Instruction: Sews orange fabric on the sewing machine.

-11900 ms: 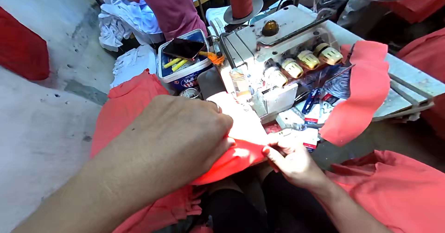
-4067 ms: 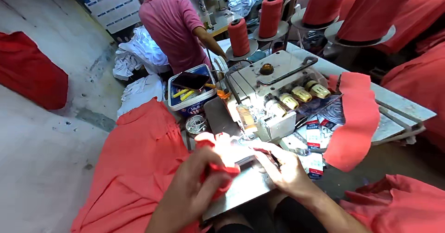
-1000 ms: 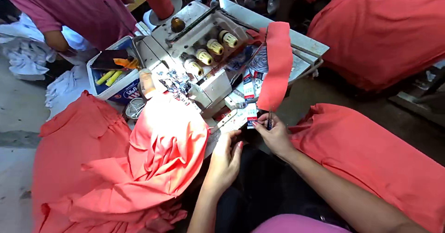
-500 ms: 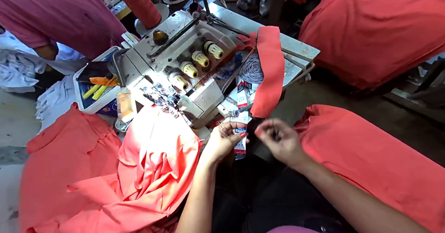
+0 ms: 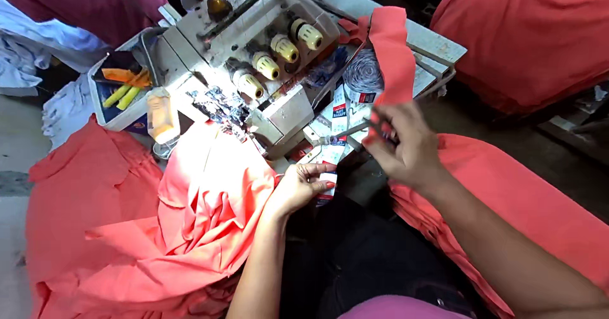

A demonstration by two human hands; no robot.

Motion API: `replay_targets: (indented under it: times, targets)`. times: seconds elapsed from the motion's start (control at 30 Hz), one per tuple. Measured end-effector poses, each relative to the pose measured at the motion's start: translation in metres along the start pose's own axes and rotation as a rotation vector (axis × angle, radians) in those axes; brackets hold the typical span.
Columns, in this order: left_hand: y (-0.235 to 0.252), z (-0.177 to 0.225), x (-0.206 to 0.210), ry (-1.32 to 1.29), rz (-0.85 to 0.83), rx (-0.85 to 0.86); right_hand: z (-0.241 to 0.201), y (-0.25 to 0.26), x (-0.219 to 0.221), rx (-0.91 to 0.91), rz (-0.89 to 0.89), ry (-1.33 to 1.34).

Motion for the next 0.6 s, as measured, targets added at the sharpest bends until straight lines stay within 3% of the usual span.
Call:
replay_targets:
  times: [0.1,0.23,0.6]
  targets:
    - [0.004,-0.006,-0.002,-0.004,-0.029,-0.029,-0.004,-0.047,0.014,-0.009,-0.162,0.053]
    - [0.005,-0.01,-0.004,-0.035,-0.045,-0.012,-0.012,-0.076,0.023,-0.153,-0.14,-0.168]
    - [0.008,-0.013,-0.003,-0.018,-0.105,0.036,-0.041,-0.068,0.056,-0.365,-0.021,-0.268]
Point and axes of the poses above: each hand's wrist, its own y-axis towards the middle knuckle, its own x-axis out of the palm, z = x × y, the point moved 8 cm from there along y, towards the middle knuckle, and after that the axes turned 5 degrees about z, right-handed, at the moved point
